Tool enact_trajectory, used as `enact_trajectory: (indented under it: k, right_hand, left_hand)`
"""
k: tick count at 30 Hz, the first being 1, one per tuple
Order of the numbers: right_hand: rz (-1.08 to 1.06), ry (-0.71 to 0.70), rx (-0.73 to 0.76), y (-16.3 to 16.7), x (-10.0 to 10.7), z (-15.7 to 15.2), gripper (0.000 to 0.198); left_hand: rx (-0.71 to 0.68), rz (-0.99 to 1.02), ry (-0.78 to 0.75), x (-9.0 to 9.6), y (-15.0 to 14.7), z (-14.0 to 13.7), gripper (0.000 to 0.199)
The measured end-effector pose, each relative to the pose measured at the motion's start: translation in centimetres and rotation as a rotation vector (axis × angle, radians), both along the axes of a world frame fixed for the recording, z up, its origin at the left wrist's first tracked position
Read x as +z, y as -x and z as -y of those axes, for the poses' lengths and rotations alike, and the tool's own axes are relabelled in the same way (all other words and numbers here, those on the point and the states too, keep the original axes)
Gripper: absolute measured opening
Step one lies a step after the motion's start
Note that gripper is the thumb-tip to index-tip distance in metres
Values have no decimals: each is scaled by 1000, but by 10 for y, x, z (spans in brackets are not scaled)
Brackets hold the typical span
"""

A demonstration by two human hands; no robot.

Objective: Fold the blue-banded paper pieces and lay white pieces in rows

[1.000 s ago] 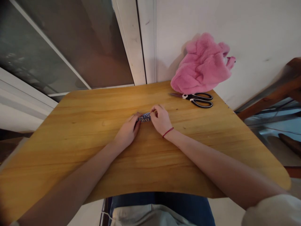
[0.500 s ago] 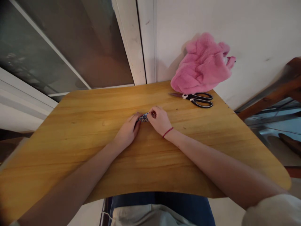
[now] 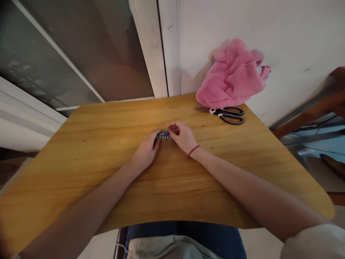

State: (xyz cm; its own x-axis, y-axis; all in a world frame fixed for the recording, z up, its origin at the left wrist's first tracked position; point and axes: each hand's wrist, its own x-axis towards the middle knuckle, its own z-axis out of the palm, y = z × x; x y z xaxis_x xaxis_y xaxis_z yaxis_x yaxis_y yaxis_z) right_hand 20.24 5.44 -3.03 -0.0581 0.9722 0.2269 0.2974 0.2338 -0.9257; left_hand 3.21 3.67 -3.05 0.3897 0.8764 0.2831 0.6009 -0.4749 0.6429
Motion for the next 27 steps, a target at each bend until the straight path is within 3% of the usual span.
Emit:
enact_trajectory:
  k: [15,19,24,27]
  right_hand:
    - [73,-30,231,3,9,5,24]
    - [160,-88,229,3,8,6,24]
    - [169,-98,148,2,3,4,20]
    - [172,-92,109,2,3,3,15]
  left_hand:
    - [-57,42,-20,0,2,-1,28]
    - [-48,37,-8,-1,1,-1,27]
    - [124,59,-65,-2,0,-2,34]
    - [146,61,-24,-3,0,-2,32]
